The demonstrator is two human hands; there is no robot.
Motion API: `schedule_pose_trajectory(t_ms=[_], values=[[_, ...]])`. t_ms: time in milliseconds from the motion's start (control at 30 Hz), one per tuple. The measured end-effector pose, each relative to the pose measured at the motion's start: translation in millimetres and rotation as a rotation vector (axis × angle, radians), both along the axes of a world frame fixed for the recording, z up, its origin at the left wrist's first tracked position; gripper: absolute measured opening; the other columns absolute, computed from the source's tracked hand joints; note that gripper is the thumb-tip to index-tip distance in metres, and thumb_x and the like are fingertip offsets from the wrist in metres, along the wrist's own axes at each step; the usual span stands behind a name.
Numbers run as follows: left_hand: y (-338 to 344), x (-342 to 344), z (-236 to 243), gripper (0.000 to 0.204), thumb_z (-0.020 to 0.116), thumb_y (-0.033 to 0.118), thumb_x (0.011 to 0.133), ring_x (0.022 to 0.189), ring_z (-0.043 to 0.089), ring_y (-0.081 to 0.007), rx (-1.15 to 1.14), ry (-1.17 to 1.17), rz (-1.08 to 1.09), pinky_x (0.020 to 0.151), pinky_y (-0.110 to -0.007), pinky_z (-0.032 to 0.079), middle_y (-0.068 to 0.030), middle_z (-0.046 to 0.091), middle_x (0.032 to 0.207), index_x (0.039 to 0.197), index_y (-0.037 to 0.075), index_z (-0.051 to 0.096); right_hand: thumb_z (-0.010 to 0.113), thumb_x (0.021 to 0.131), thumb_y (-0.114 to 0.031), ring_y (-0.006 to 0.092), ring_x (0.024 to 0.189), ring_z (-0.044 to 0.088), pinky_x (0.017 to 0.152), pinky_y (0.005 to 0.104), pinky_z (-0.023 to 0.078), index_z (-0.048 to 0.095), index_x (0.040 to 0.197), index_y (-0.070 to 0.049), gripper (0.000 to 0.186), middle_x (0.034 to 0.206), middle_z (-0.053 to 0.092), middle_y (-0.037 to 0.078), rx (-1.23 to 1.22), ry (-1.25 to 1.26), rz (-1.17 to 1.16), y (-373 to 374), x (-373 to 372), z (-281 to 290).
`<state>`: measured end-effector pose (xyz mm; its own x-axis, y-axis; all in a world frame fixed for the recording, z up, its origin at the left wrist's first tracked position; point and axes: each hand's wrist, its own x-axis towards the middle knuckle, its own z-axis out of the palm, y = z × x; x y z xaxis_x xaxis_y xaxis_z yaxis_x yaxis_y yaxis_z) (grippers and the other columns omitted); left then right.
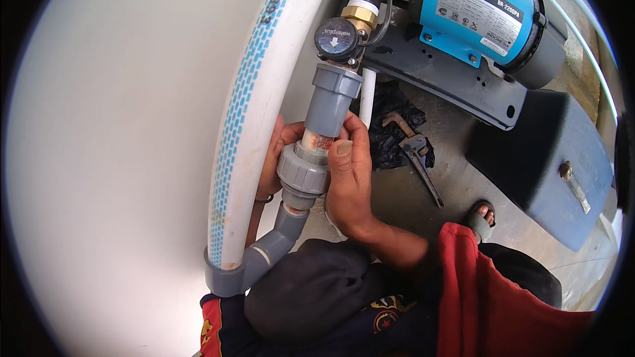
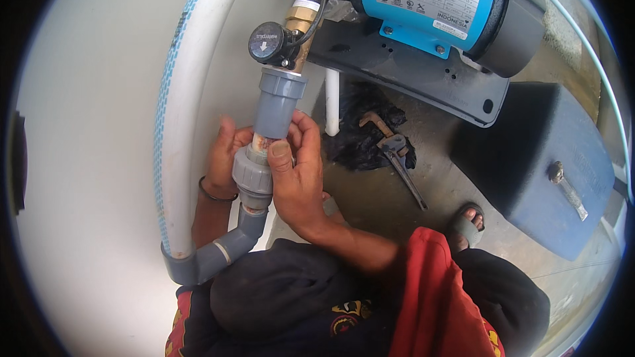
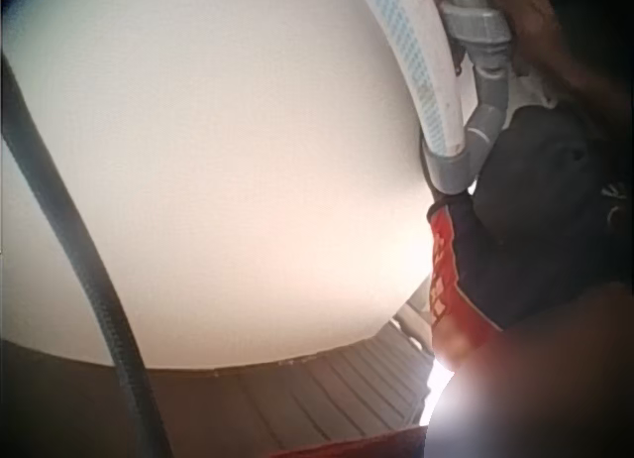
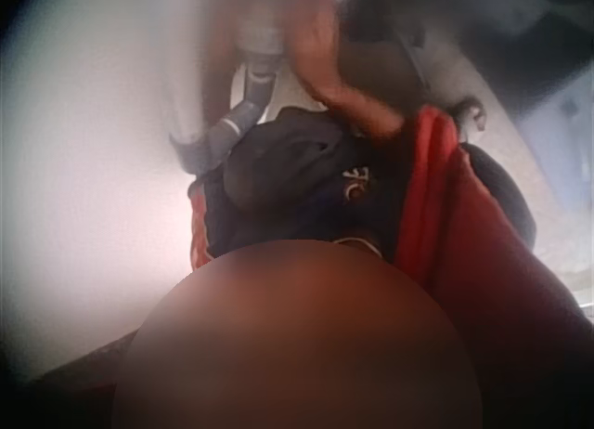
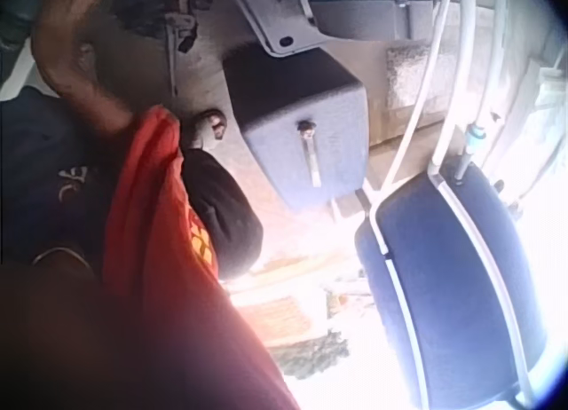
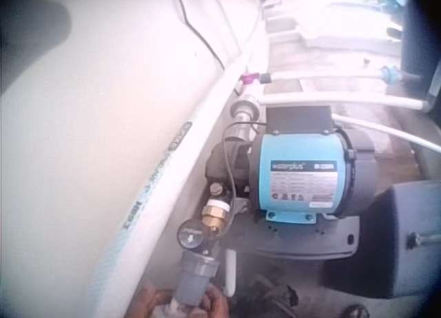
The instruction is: The person disassembles a plumbing union fitting, removes a rubber gasket, and reassembles the connection by hand. They repeatedly tighten and loosen the fitting to check the seal.
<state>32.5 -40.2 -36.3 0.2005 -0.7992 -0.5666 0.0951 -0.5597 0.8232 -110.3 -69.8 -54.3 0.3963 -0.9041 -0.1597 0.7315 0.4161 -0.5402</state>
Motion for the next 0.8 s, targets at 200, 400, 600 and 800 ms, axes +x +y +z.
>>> schedule_pose_trajectory(t_ms=[200,400,600,800], values=[[3.7,-6.6,17.8,0.086,0.031,0.072,0.094,0.094,0.064,-0.0165,-0.075,-0.053,-0.232,0.08,-0.031,0.053,-0.0122,0.066,0.105,0.116,-0.006,0.059,0.07,0.087,-0.049,0.0179,0.099,0.062,0.087,0.0333,0.049,0.024,0.14,0.008,0.09,0.103,0.065,0.012,-0.221,0.365,-0.009,-2.7,-2.5,12.8],[-7.4,-32.8,48.7,0.088,0.032,0.072,0.094,0.096,0.062,-0.0159,-0.055,-0.606,-0.384,0.083,-0.03,0.05,-0.0119,0.065,0.107,0.119,-0.009,0.057,0.065,0.086,-0.059,0.0178,0.105,0.059,0.093,0.0338,0.047,0.025,0.142,0.004,0.093,0.118,0.058,0.016,-0.124,-0.122,-0.04,-4.2,14.0,-18.2],[-2.5,-34.1,36.9,0.095,0.029,0.076,0.091,0.104,0.062,-0.019,-0.175,-0.227,-0.102,0.09,-0.033,0.05,-0.0144,0.065,0.113,0.127,-0.008,0.052,0.061,0.085,-0.065,0.0194,0.108,0.058,0.095,0.0334,0.046,0.024,0.141,0.003,0.096,0.124,0.053,0.016,-0.04,-0.342,0.039,-7.8,12.8,-18.9],[0.9,-14.5,15.8,0.097,0.026,0.078,0.09,0.1,0.065,-0.0202,-0.053,0.141,-0.049,0.09,-0.035,0.052,-0.014,0.066,0.111,0.128,-0.007,0.052,0.069,0.087,-0.052,0.0193,0.106,0.06,0.092,0.0319,0.047,0.023,0.141,0.006,0.092,0.114,0.061,0.015,-0.282,0.349,0.023,-2.1,-5.7,10.5]])
